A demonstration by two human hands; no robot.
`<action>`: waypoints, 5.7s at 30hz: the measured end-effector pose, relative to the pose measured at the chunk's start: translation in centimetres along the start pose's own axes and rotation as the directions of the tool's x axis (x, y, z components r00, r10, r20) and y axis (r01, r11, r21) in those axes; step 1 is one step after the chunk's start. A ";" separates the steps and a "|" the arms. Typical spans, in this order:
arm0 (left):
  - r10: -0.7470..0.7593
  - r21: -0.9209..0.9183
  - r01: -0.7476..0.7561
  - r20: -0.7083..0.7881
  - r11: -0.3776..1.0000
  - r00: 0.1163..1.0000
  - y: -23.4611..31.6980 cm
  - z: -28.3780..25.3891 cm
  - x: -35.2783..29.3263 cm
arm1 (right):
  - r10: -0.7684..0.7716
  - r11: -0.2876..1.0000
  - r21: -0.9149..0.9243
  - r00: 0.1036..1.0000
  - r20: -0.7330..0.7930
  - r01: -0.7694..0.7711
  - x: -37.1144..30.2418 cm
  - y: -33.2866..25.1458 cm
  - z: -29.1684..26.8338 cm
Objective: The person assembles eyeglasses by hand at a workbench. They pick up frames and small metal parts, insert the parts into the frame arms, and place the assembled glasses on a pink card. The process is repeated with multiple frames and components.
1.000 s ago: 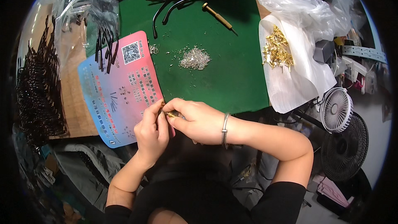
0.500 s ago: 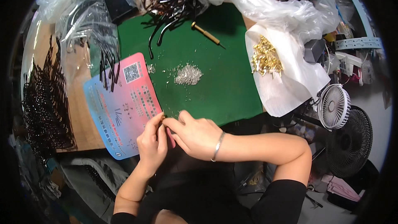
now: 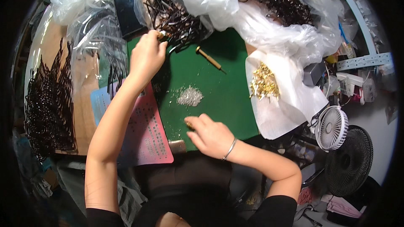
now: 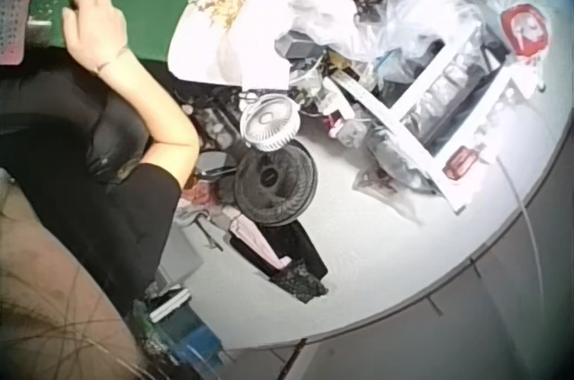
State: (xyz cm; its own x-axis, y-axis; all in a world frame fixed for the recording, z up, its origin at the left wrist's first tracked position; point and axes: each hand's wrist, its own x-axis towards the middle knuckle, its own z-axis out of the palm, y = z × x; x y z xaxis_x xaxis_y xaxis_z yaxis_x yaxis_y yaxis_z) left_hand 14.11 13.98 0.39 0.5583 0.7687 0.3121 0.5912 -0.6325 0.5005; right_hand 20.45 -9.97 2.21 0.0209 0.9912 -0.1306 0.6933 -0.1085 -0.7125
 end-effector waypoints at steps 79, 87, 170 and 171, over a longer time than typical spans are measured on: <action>0.225 -0.325 0.836 0.862 -0.443 0.455 3.1 -8.6 -19.1 | 0.037 0.718 0.696 0.998 -0.052 0.009 0.7 -3.3 -0.1; 0.432 -0.071 0.719 0.757 -0.691 0.490 3.1 -7.7 -19.9 | 0.112 0.316 0.948 0.994 0.008 -0.043 0.4 -3.5 1.3; -0.135 -0.389 0.188 0.159 0.902 0.978 3.3 -5.0 -21.2 | 0.231 0.616 0.542 0.789 0.570 -0.572 2.4 -4.3 -0.4; -0.132 -0.394 0.185 0.158 0.900 0.979 3.3 -5.0 -21.1 | 0.193 0.700 0.537 0.849 0.492 -0.471 2.3 -4.2 -0.2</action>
State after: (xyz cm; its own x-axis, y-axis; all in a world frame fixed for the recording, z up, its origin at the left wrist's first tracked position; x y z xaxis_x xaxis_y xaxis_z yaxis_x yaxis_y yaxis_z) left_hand 1.36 -3.83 -0.54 0.5607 0.8205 0.1115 0.4059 -0.3896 0.8267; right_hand 17.72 -7.24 5.07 -0.2030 0.7831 -0.5878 0.0886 -0.5831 -0.8075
